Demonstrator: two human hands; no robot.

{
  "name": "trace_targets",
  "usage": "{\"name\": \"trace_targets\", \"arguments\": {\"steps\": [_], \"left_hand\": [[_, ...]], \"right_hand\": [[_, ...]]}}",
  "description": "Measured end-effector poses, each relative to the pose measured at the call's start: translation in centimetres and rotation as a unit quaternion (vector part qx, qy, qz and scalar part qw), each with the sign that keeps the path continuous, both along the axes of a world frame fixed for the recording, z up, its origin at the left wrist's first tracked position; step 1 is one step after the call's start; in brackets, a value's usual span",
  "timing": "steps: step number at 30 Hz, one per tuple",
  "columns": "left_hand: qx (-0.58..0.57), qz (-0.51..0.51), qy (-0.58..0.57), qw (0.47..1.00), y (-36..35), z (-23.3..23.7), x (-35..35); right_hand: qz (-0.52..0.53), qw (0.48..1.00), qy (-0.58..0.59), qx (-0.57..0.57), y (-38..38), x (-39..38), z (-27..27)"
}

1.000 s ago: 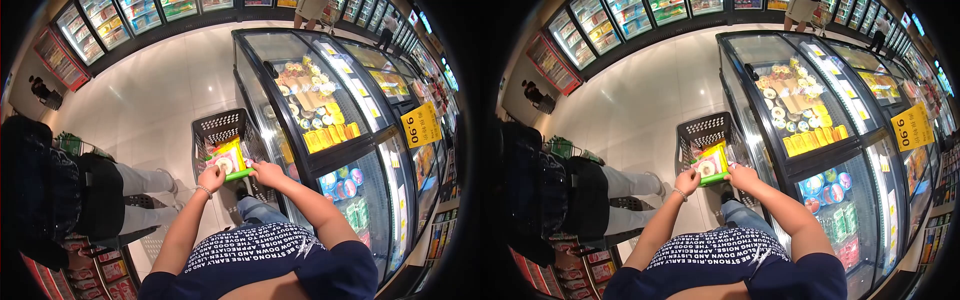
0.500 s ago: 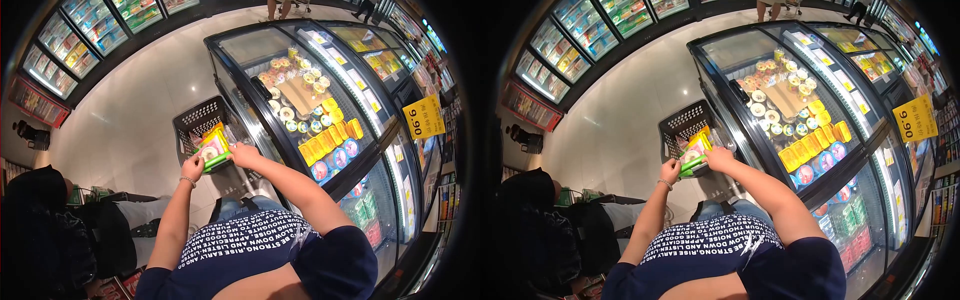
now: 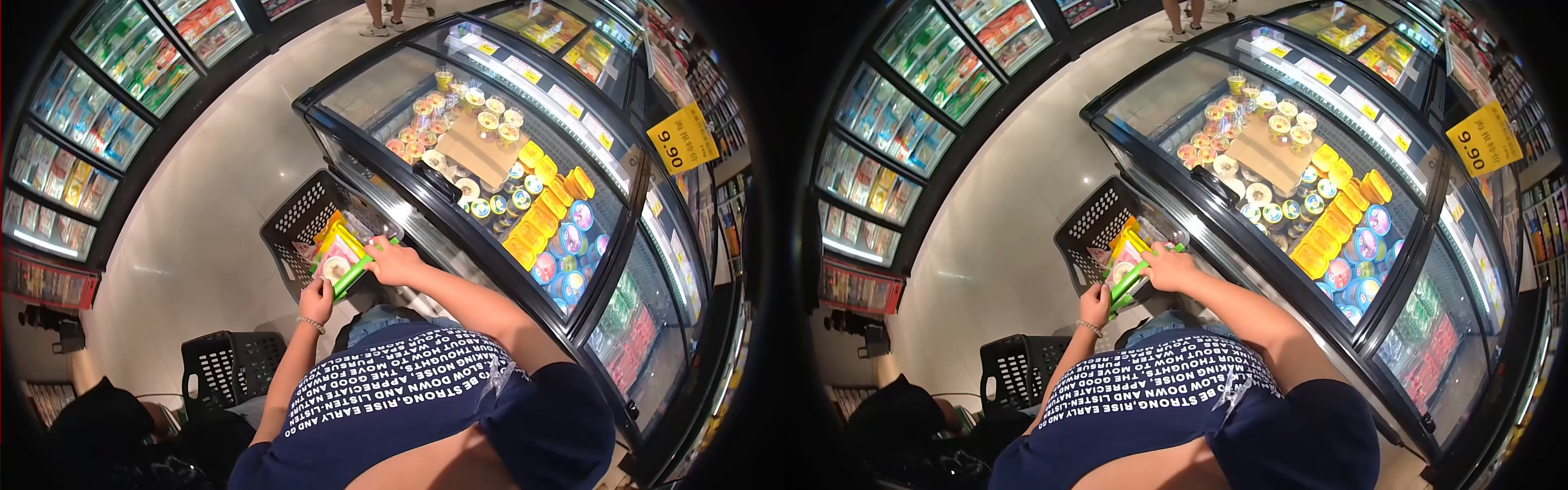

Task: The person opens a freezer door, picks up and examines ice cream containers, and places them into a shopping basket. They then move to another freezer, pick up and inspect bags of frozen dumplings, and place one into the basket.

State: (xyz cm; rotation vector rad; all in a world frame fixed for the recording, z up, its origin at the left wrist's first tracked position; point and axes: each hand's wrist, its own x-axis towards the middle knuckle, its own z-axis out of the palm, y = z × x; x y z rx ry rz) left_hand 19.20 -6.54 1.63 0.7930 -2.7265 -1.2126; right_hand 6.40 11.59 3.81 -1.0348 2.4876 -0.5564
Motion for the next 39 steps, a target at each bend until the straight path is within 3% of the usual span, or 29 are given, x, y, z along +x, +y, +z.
{"name": "trace_targets", "arguments": {"steps": [4,5,7,8,11,13,14,17,18,19,25,29,33,39], "left_hand": [[0.014,-0.032,-0.044,0.998,-2.8,-0.8,-1.9],[-0.01,-0.056,-0.008,0.998,-3.6,-1.1,-2.7],[-0.051,-0.104,0.06,0.991,-4.5,-0.9,-4.1],[-0.028,-0.124,0.005,0.992,-4.7,0.1,-5.2],[-0.088,-0.202,0.171,0.96,-3.0,3.2,-9.8],[-0.094,-0.279,0.193,0.936,-1.5,4.0,-13.5],[-0.086,-0.305,0.201,0.927,-0.3,4.6,-15.2],[-0.136,-0.387,0.255,0.876,3.9,4.1,-20.1],[-0.144,-0.406,0.173,0.886,5.5,5.0,-21.1],[-0.217,-0.418,0.184,0.863,6.7,4.9,-22.1],[-0.259,-0.495,0.064,0.827,11.2,4.6,-23.7],[-0.196,-0.503,-0.015,0.841,13.2,5.3,-25.5],[-0.17,-0.52,-0.021,0.837,16.2,5.8,-30.3],[-0.175,-0.572,0.081,0.797,19.9,3.9,-41.3]], "right_hand": [[-0.025,0.998,-0.018,-0.063,-1.7,-1.2,-0.5],[-0.037,0.995,-0.028,-0.089,-1.8,-1.4,-0.4],[-0.051,0.987,0.097,-0.12,-0.9,-1.3,0.0],[-0.055,0.977,0.159,-0.13,0.1,-1.0,0.4],[-0.18,0.936,0.261,-0.152,4.5,-0.2,2.6],[-0.276,0.916,0.227,-0.184,8.4,0.6,1.8],[-0.284,0.901,0.299,-0.132,9.7,1.1,3.1],[-0.437,0.853,0.285,-0.011,12.7,2.0,3.2],[-0.45,0.848,0.268,0.089,13.2,2.1,3.6],[-0.44,0.851,0.265,0.11,13.6,2.0,3.6],[-0.4,0.876,0.225,0.15,13.7,0.3,3.5],[-0.399,0.887,0.172,0.157,14.3,-1.4,4.4],[-0.42,0.877,0.187,0.139,17.9,-6.1,3.3],[-0.434,0.853,0.212,0.198,24.9,-16.8,1.8]]}}
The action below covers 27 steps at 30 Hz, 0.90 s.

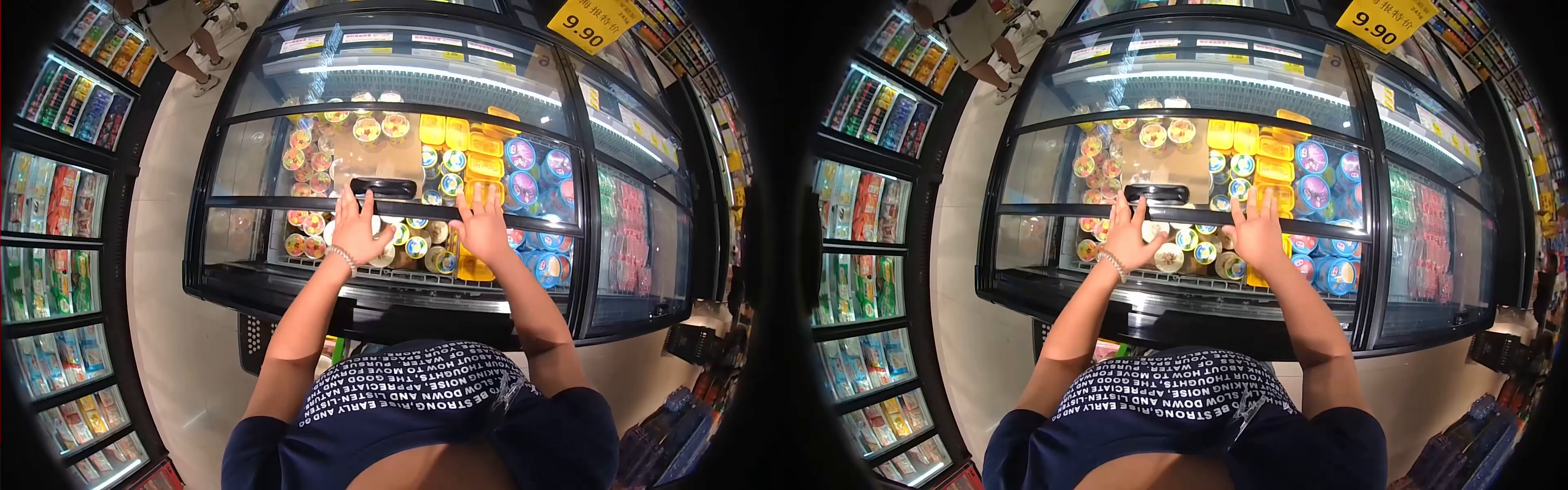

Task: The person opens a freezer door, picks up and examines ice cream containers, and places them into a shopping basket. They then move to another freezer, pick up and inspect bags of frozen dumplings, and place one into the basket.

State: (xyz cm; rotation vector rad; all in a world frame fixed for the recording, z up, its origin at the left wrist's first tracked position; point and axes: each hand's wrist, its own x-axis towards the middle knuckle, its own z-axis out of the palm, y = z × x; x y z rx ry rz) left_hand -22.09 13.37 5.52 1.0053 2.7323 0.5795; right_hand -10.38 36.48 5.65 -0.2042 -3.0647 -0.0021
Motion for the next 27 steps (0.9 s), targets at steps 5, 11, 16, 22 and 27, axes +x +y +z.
{"name": "trace_targets", "arguments": {"steps": [5,11,16,22,27], "left_hand": [[0.002,0.006,0.012,1.0,2.5,-0.7,-4.2],[0.048,-0.015,-0.049,0.998,-0.7,-0.5,1.8],[0.035,-0.034,-0.073,0.996,-8.4,1.8,8.5],[0.17,0.185,0.023,0.968,-18.9,3.0,14.6],[0.226,0.533,-0.113,0.807,-29.3,-3.5,19.1]], "right_hand": [[-0.045,0.996,0.063,0.033,4.6,-7.7,-0.6],[-0.013,0.994,0.1,0.051,6.3,-10.9,-0.4],[0.02,0.985,0.172,-0.017,6.8,-11.0,-1.6],[0.027,0.931,0.124,-0.341,-3.9,-6.7,-3.0],[0.324,0.867,0.02,-0.378,-18.2,-0.1,0.8]]}}
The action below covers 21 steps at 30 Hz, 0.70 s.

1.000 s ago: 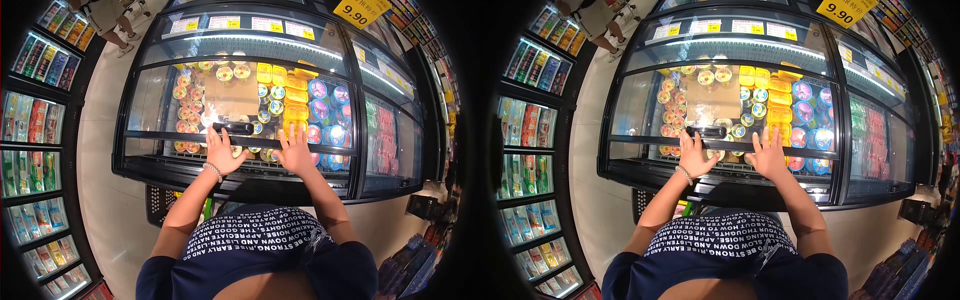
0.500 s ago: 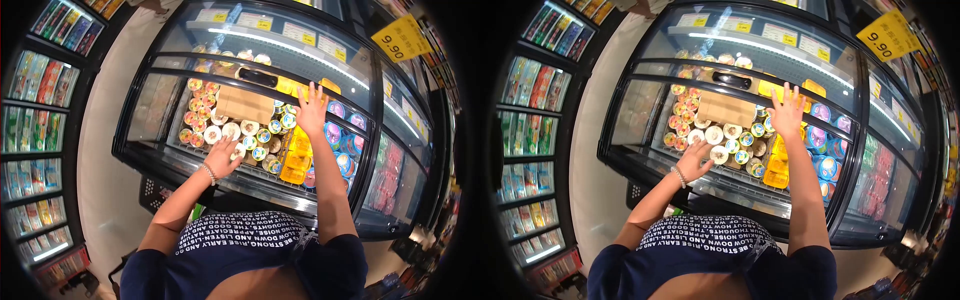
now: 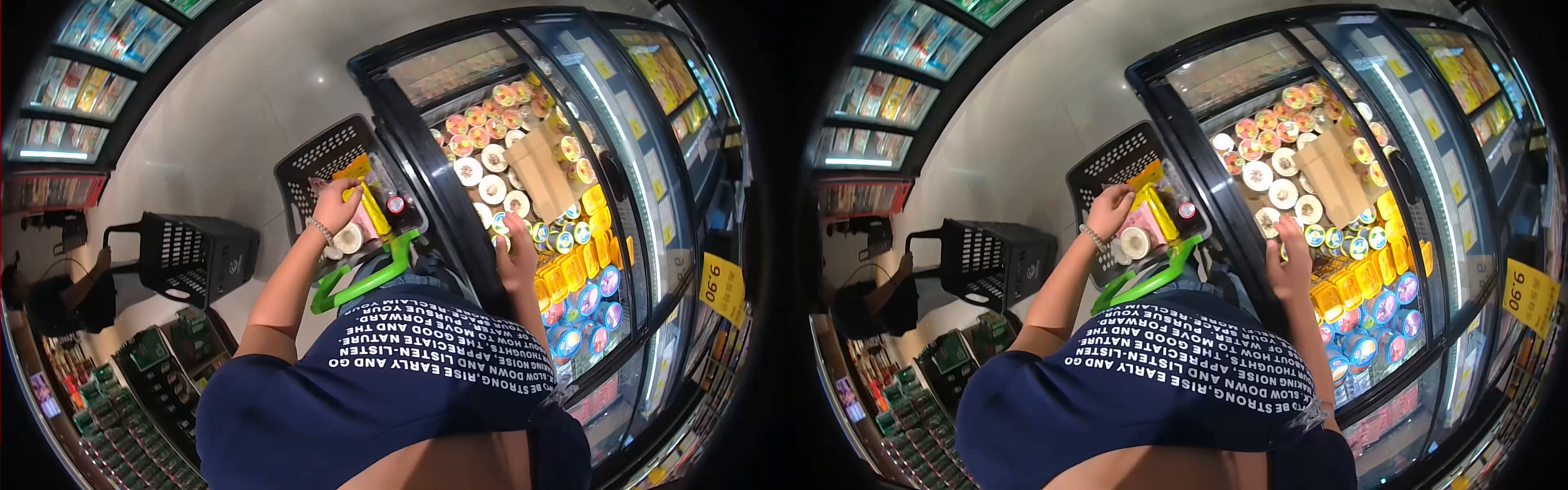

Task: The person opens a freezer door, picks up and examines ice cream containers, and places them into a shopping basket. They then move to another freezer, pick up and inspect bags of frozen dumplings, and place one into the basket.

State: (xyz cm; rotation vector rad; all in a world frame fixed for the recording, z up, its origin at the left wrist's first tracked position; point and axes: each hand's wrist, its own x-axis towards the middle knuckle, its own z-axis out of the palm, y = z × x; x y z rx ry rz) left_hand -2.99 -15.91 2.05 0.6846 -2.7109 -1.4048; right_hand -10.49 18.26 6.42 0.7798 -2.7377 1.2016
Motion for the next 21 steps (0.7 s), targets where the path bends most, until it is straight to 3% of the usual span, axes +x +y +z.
{"name": "trace_targets", "arguments": {"steps": [3,8,9,12,14,16,21], "left_hand": [[0.093,0.082,-0.13,0.984,-5.0,-5.0,3.0],[0.064,0.074,-0.25,0.963,-8.8,-18.1,9.1],[0.081,0.069,-0.269,0.957,-8.9,-18.9,9.7],[0.157,0.051,-0.3,0.939,-8.1,-19.8,10.2],[0.15,0.018,-0.303,0.941,-7.9,-24.0,10.8],[0.182,0.003,-0.313,0.932,-7.6,-25.2,10.8],[0.13,-0.031,-0.321,0.938,-7.5,-27.5,10.8]], "right_hand": [[0.148,0.984,0.099,-0.007,-6.2,1.7,2.0],[0.313,0.949,-0.006,0.04,-12.7,4.0,-0.2],[0.331,0.941,-0.029,0.06,-13.4,4.4,-0.8],[0.333,0.926,-0.126,0.129,-15.6,5.1,-1.7],[0.308,0.921,-0.181,0.155,-16.9,5.5,-2.6],[0.291,0.91,-0.234,0.182,-17.6,6.0,-3.3],[0.291,0.886,-0.284,0.221,-19.1,6.2,-4.0]]}}
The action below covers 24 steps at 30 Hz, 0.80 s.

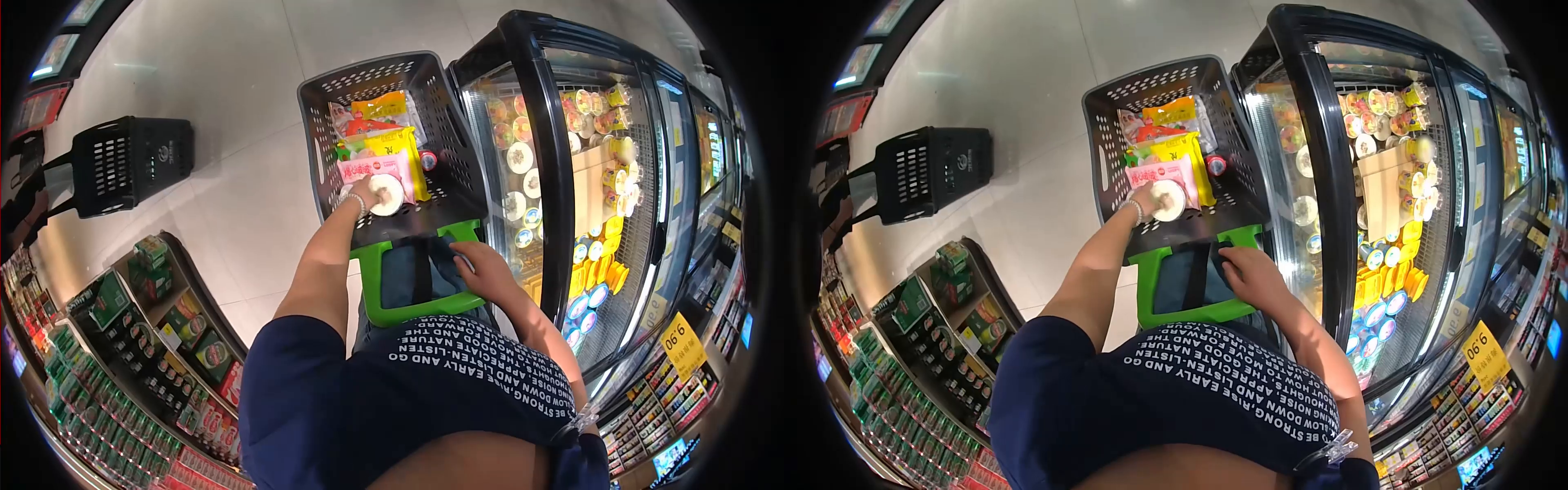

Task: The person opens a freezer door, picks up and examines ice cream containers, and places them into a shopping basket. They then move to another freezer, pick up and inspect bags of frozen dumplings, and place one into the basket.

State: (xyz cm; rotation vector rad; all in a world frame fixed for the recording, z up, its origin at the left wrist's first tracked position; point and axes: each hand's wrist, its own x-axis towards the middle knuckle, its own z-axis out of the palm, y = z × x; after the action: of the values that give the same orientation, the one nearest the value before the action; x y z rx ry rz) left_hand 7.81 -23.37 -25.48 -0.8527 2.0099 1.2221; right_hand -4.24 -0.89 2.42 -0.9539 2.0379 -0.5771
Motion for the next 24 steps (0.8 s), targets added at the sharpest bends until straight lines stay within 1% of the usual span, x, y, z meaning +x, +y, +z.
{"name": "trace_targets", "arguments": {"steps": [2,6,7,9,10,11,12,14,15,16,17,18,19,20,22,23,24], "left_hand": [[-0.058,-0.05,-0.001,0.997,-0.1,-1.4,0.1],[-0.056,-0.029,0.047,0.997,0.2,1.1,-0.4],[-0.031,-0.036,0.084,0.995,0.6,-0.3,-0.1],[-0.053,0.024,0.134,0.989,1.5,-0.6,0.1],[-0.063,0.054,0.158,0.984,1.9,0.3,0.0],[0.087,0.171,0.095,0.977,2.2,1.3,-0.1],[0.159,0.214,0.1,0.959,2.6,3.9,-0.6],[0.3,0.294,0.103,0.902,3.0,9.4,-1.4],[0.369,0.24,0.107,0.891,2.6,11.0,-1.5],[0.406,0.253,0.124,0.87,2.9,12.8,-1.6],[0.441,0.265,0.143,0.845,3.6,14.6,-1.9],[0.476,0.276,0.161,0.819,4.0,15.4,-2.0],[0.488,0.246,0.182,0.817,4.6,13.9,-1.5],[0.499,0.244,0.208,0.805,4.6,13.0,-1.3],[0.516,0.241,0.262,0.779,3.8,11.0,-1.1],[0.472,0.25,0.265,0.803,3.2,9.0,-0.9],[0.38,0.285,0.2,0.857,2.7,7.9,-0.7]], "right_hand": [[-0.015,1.0,-0.022,0.016,0.0,-0.2,-0.6],[-0.056,0.992,-0.093,0.056,-0.4,-0.7,-1.9],[-0.084,0.986,-0.125,0.066,-0.4,-1.0,-2.3],[-0.141,0.969,-0.186,0.085,-0.2,-1.5,-3.5],[-0.16,0.968,-0.181,0.07,0.1,-1.6,-4.4],[-0.178,0.967,-0.176,0.056,0.4,-1.7,-5.3],[-0.195,0.965,-0.17,0.04,0.4,-2.0,-5.9],[-0.238,0.949,-0.204,0.023,0.0,-2.5,-6.1],[-0.269,0.938,-0.22,0.007,-0.4,-2.5,-5.9],[-0.299,0.924,-0.236,-0.009,-0.7,-2.6,-5.6],[-0.352,0.884,-0.307,-0.021,-1.3,-2.8,-5.1],[-0.338,0.877,-0.341,-0.026,-1.6,-3.2,-4.8],[-0.324,0.868,-0.375,-0.03,-1.7,-3.8,-4.7],[-0.31,0.858,-0.409,-0.033,-1.8,-4.1,-4.5],[-0.305,0.879,-0.364,-0.037,-2.0,-4.3,-4.6],[-0.304,0.886,-0.348,-0.042,-1.9,-4.2,-4.8],[-0.302,0.892,-0.334,-0.046,-1.8,-3.9,-5.0]]}}
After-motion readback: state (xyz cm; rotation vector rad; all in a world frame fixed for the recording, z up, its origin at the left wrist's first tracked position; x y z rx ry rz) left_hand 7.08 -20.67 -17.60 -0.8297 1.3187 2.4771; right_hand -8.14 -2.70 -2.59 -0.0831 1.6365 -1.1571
